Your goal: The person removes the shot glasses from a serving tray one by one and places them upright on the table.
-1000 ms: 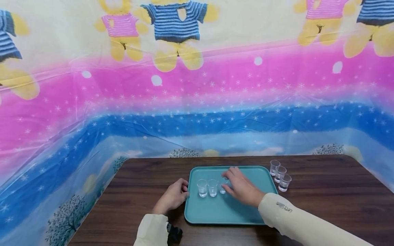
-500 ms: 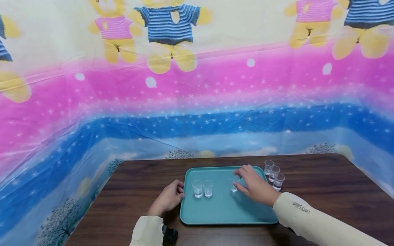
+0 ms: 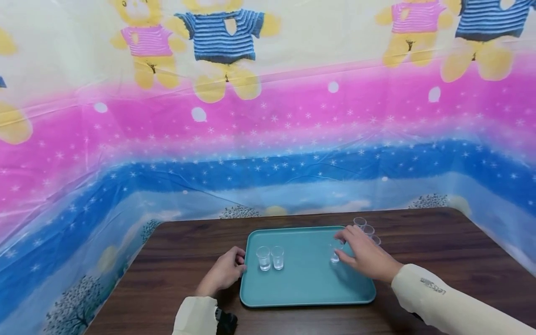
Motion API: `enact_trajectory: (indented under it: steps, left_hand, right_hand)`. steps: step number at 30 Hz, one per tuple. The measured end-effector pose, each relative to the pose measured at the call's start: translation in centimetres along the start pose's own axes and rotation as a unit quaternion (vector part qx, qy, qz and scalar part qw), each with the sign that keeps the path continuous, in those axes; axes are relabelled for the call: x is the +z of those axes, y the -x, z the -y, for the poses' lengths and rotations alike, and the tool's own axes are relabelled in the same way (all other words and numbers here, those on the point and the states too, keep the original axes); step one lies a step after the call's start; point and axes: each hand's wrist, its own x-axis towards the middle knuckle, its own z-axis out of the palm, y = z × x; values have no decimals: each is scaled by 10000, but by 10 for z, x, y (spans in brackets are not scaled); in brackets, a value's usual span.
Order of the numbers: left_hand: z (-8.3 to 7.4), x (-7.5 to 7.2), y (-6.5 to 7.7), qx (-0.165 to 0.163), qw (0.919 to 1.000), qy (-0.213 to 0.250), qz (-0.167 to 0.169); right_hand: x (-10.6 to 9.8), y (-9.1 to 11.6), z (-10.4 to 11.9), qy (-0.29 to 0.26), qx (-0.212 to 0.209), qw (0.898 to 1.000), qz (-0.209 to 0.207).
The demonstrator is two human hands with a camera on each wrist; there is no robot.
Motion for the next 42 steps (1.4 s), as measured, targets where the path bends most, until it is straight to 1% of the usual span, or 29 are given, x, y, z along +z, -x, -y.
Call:
enact_trajectory:
  steps: [8,12,18,24,31,35,39,42]
  left_hand:
    - [1,0,-1,15,10000,-14,-23]
    - [2,0,-1,84,10000,-13,-12]
    - [1,-1,0,73,10000,26,6]
    - [1,-1,1,64,9999,95,20]
    - [1,0,0,11,10000,81,17]
    - [2,0,0,14,10000,64,10]
    - [1,-1,0,14,10000,58,10]
    - [1,-1,-1,-8,10000,48,-7]
  right_hand:
    - [-20,19,-19,-185,273,9994,-90]
    - [-25,28,-29,-106,368,9991,-188]
    - [-27,42,-41,204,432,9977,-476]
    - [-25,55,-53,292,605,9963,-532]
    - [-24,58,-60,320,716,9954,-551]
    - [-22,59,-61,276,783,9955,-457]
    - [-22,57,-60,468,783,9950,-395]
    - [-24,53,-57,631,695,9943,-507]
